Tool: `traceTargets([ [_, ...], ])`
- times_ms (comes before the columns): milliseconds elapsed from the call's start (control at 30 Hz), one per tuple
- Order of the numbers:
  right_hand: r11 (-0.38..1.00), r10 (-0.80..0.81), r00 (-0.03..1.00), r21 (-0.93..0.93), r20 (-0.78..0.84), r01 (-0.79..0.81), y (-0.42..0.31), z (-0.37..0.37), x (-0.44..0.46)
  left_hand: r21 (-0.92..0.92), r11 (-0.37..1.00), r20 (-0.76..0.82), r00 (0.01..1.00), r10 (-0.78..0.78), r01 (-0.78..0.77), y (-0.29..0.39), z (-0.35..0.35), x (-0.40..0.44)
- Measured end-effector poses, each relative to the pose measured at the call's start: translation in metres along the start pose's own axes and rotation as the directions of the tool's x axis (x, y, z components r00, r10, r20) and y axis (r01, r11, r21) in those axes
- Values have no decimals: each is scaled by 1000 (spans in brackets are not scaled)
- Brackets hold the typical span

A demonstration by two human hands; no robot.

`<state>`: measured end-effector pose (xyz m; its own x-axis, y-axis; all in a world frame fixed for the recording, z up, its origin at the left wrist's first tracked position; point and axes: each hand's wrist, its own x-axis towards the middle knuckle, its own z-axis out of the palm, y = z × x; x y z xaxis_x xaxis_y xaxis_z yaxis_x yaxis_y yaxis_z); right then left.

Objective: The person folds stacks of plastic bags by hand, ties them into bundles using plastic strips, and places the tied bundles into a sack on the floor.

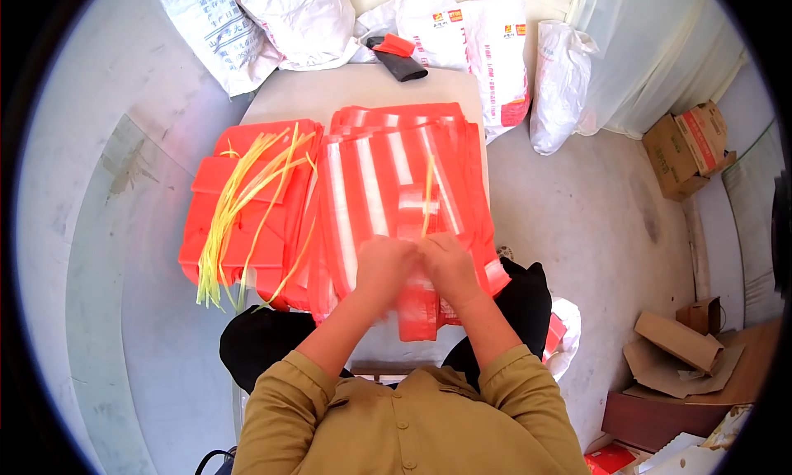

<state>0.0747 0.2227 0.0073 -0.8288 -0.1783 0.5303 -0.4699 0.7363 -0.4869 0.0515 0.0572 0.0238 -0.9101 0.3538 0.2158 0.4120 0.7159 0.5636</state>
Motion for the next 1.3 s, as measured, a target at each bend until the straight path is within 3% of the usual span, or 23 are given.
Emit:
traceTargets([
  [100, 987, 115, 993, 108, 16, -116, 1, 0, -2, -62, 997, 34, 998, -46, 48, 6, -4, -3],
  [300, 963, 177, 983, 195, 53, -184, 3, 2, -8, -90, 995, 24, 999, -29, 31, 8, -3, -7],
  [400, 985, 113, 993, 127, 37, -117, 4, 0, -9, -86, 996, 21, 999, -35, 36, 6, -1, -7],
  [500, 963, 222, 973, 138, 68, -230, -7, -6, -8, -90, 994, 11, 998, -67, 68, 6, 0, -6],
  [533, 850, 371, 916, 343, 154, -401, -10, -6, -7, -79, 994, 4, 997, -79, 79, 6, 0, -5],
  [600, 420, 551, 731, 623, 402, -660, -12, -7, -4, -83, 991, 1, 995, -103, 103, 4, 2, -4],
  [700, 728, 342, 873, 490, 347, -480, 7, -2, -7, -119, 984, 20, 991, -132, 133, 2, 4, -1],
  [900, 907, 203, 951, 321, 234, -273, 7, -8, -8, -79, 983, 48, 986, -163, 166, 5, -1, 4],
  [1000, 874, 250, 954, 386, 165, -296, 1, -11, -12, 86, 993, -26, 997, -78, 79, 0, 4, 7],
  [1067, 926, 204, 968, 293, 148, -240, 7, -12, -21, 213, 977, -81, 997, 5, 12, -7, 7, 12],
  [1167, 943, 185, 966, 243, 182, -227, 15, -14, -35, 261, 962, 23, 996, -92, 83, -19, 9, 20],
  [1200, 941, 189, 961, 241, 200, -235, 16, -15, -38, 278, 960, -122, 992, -10, 43, -19, 12, 19],
  [1267, 842, 354, 912, 355, 205, -406, 13, -12, -46, 333, 943, -392, 905, 163, -25, -20, 15, 15],
  [1300, 773, 433, 876, 411, 215, -483, 9, -13, -46, 239, 971, -352, 931, 93, -7, -19, 14, 10],
])
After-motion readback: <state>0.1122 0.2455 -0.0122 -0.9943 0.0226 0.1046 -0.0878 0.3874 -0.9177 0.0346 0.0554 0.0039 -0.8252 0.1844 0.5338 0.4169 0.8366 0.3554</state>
